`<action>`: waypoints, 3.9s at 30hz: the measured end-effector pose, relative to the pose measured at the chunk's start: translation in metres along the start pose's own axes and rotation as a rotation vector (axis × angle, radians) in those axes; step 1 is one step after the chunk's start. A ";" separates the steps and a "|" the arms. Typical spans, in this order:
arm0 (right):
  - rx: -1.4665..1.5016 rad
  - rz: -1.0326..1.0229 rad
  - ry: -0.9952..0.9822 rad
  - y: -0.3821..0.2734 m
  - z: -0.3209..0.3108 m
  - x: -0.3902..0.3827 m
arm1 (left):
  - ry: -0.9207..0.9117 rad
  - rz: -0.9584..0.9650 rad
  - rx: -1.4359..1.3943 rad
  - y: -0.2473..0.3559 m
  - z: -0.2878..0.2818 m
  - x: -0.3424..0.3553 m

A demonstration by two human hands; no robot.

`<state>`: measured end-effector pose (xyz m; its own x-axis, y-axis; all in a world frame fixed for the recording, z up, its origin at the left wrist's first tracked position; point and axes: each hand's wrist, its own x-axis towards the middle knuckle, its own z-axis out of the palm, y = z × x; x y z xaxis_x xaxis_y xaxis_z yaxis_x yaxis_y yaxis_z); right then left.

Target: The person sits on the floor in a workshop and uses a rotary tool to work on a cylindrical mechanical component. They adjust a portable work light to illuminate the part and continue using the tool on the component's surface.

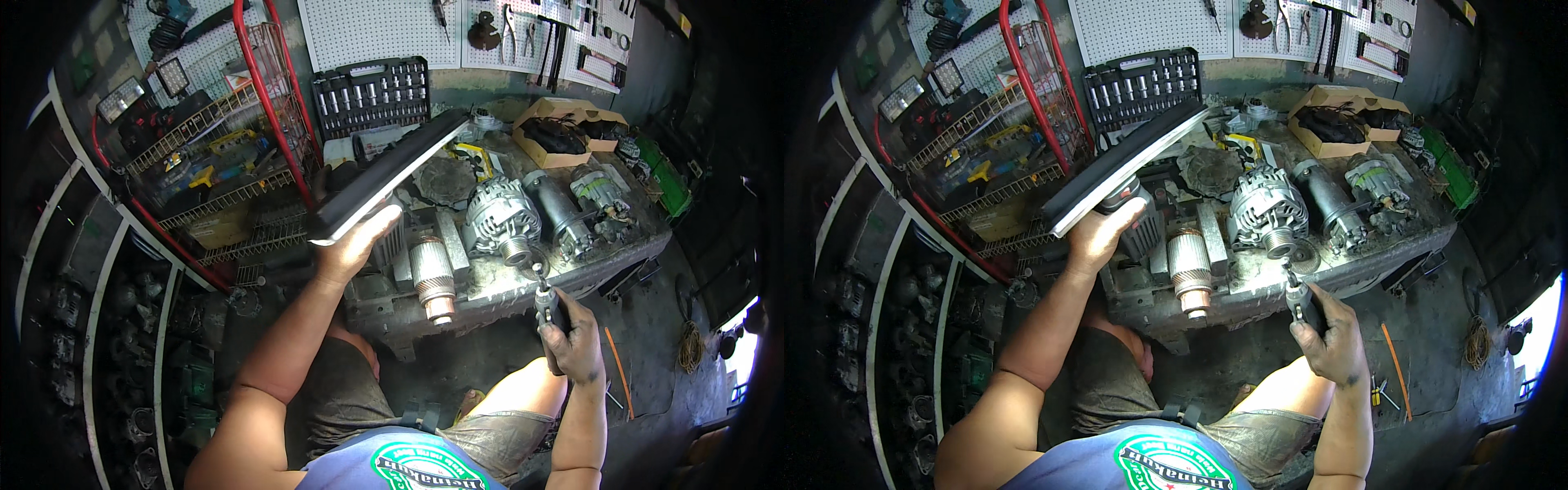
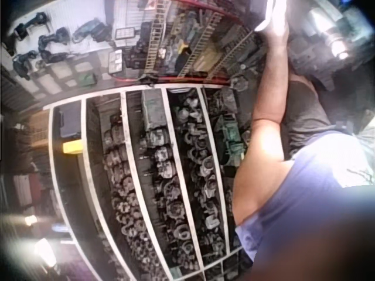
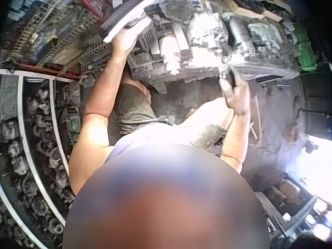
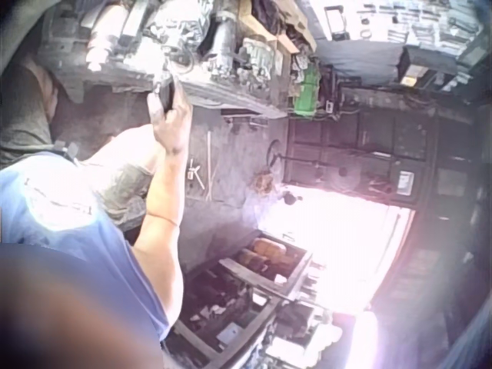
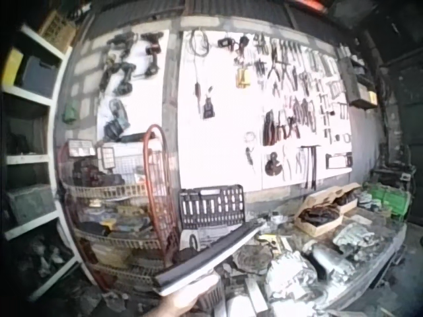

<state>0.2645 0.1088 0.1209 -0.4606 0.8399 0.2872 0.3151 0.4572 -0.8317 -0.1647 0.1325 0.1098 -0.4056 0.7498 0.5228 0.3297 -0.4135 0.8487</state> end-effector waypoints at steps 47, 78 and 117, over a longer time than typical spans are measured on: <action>0.121 0.338 -0.321 -0.010 0.034 -0.056 | -0.284 0.157 0.164 -0.010 -0.009 -0.223; 0.426 0.434 -0.789 0.057 -0.043 0.024 | -1.727 -0.832 0.458 -0.194 0.159 -0.337; -0.102 0.235 -0.708 0.040 0.024 -0.006 | -0.276 -0.561 -0.313 0.033 0.147 -0.227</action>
<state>0.2596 0.1144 0.0746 -0.7843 0.5457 -0.2952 0.5303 0.3428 -0.7754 0.0635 0.0242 0.0071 -0.1977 0.9803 -0.0054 -0.1446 -0.0238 0.9892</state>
